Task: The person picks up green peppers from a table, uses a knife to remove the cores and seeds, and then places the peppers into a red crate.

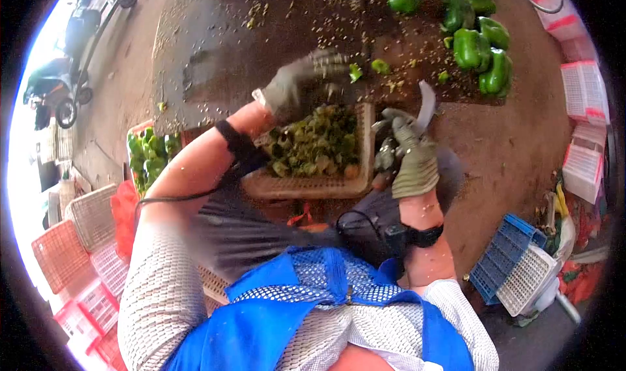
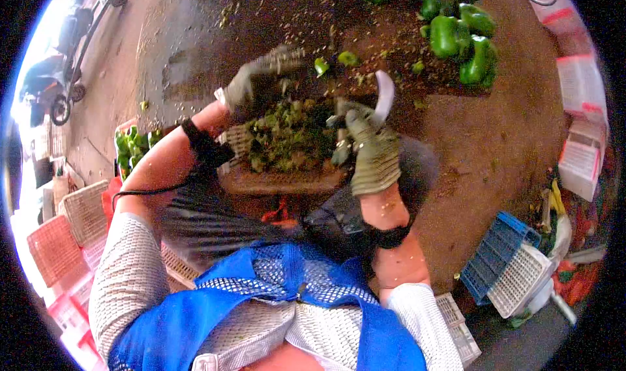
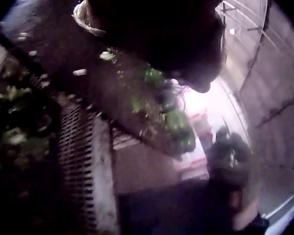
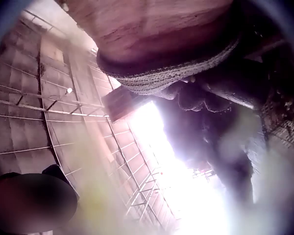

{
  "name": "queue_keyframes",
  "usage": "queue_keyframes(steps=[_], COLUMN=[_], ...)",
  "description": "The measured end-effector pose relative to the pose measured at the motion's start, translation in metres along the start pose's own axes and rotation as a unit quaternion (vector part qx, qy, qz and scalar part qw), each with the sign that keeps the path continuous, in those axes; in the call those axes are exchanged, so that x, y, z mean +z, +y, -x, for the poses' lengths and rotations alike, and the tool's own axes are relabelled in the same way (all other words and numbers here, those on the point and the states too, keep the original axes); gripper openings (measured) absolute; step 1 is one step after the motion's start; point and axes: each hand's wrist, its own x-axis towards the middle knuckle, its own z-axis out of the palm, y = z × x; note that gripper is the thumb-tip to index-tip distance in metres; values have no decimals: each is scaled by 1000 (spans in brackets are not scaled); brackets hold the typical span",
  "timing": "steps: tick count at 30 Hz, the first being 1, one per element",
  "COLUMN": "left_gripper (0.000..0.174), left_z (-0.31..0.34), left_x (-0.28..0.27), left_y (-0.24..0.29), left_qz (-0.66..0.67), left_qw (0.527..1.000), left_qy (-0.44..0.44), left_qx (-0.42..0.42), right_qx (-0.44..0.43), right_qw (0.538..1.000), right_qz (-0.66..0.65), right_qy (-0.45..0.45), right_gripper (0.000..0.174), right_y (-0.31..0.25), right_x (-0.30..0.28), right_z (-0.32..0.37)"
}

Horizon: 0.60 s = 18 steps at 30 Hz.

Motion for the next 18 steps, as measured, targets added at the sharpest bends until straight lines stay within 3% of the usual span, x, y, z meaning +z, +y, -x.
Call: queue_keyframes(steps=[1,3,4,5,6,7,8,9,10,11,12,14,17,18], left_gripper=[35,37,38,39,40,40,45,50,51,52,53,56,51,53], left_z=[-25,-68,-85,-102,-114,-113,-113,-113,-107,-96,-86,-46,20,28], left_x=[0,40,52,65,70,112,112,111,100,92,82,69,48,40], left_y=[-7,-44,-48,-52,-44,-82,-73,-60,-37,-19,-5,17,30,25], left_qz=[-64,205,173,140,-66,102,-62,-211,-221,-143,-140,-117,122,93], left_qw=[998,973,980,985,995,989,990,953,938,960,944,950,961,963], left_qy=[16,31,5,-20,-64,-62,-119,-132,-134,-149,-185,-171,-240,-254], left_qx=[14,-104,-100,-94,-23,-91,36,175,230,190,235,232,-62,-16], right_qx=[-5,31,-22,-35,-52,-47,-33,-32,-28,-25,-22,-25,-14,-7], right_qw=[1000,999,1000,999,999,998,999,999,998,998,999,999,999,999], right_qz=[-7,11,-4,-1,1,0,-10,-8,-7,-4,-2,-11,-50,-50], right_qy=[-18,11,4,4,3,29,26,42,59,53,46,21,-6,-11], right_gripper=[68,38,23,23,24,23,23,23,23,23,23,23,22,21], right_y=[1,3,6,5,2,-1,0,-5,-9,-9,-8,-5,-5,-6], right_x=[-3,-7,-10,-12,-13,-12,-17,-14,-11,-13,-15,-15,-5,-4], right_z=[-1,-4,-8,-8,-7,-4,-5,-2,3,5,5,5,10,12])
